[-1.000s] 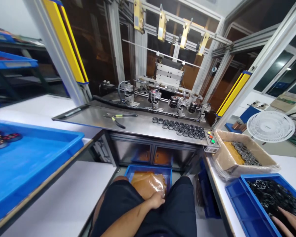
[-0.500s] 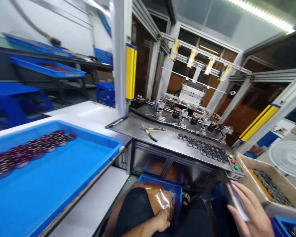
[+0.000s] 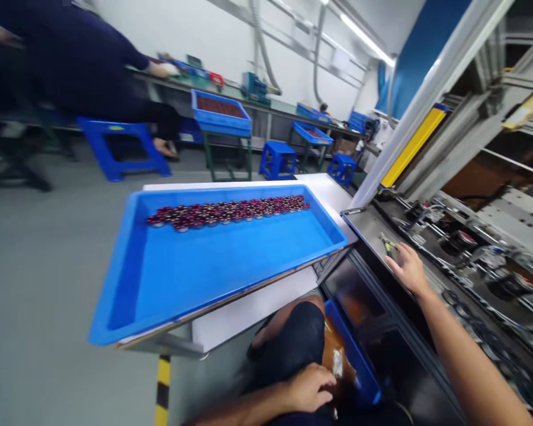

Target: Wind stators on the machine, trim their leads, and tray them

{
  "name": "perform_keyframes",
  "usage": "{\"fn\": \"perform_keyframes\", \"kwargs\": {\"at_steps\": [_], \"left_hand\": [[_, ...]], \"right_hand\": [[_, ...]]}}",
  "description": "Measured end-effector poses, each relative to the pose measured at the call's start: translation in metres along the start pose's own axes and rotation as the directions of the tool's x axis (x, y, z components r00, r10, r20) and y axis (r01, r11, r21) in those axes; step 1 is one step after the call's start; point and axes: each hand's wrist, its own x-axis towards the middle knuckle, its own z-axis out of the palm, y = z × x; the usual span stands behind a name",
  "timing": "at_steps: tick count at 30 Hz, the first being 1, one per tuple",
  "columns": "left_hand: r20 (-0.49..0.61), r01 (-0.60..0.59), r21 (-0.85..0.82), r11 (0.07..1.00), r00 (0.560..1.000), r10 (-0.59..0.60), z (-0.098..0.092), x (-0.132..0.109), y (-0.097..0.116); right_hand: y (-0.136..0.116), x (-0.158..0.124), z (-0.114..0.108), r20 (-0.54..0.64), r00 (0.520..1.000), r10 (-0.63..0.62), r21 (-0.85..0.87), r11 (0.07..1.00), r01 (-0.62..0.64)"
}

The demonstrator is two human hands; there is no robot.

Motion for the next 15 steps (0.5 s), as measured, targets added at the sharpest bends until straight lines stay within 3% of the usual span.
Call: {"fn": "perform_keyframes", "kwargs": {"at_steps": [3,6,7,9,10,12,15], "left_hand": [[-0.296,0.070,0.108,0.992,0.955,-0.035,-0.047,-0.055,0.015],[-0.473,0.111,0.231,0.967,0.881,0.012,-0.121,-0.119,0.037],[-0.554,0.195,0.386,0.902,0.831,0.057,-0.152,-0.138,0.045],[-0.695,0.523,0.553,0.648,0.718,0.013,-0.217,-0.169,0.055],[-0.732,0.604,0.540,0.586,0.681,-0.027,-0.249,-0.179,0.057],[-0.749,0.694,0.521,0.497,0.651,-0.122,-0.305,-0.189,0.051],[-0.748,0.784,0.499,0.368,0.605,-0.274,-0.360,-0.186,0.030]], "right_hand": [[0.012,-0.003,0.010,0.017,1.000,0.016,0.031,0.999,-0.016],[0.025,-0.008,0.018,0.019,0.999,0.042,0.028,0.999,-0.042],[0.029,-0.008,0.021,0.023,0.998,0.055,0.004,0.998,-0.055],[0.035,-0.006,0.027,0.037,0.996,0.077,-0.057,0.996,-0.074],[0.037,-0.004,0.030,0.043,0.996,0.082,-0.083,0.993,-0.079],[0.038,-0.002,0.031,0.044,0.995,0.090,-0.103,0.991,-0.085],[0.034,-0.003,0.028,0.022,0.995,0.092,-0.084,0.992,-0.090]]}}
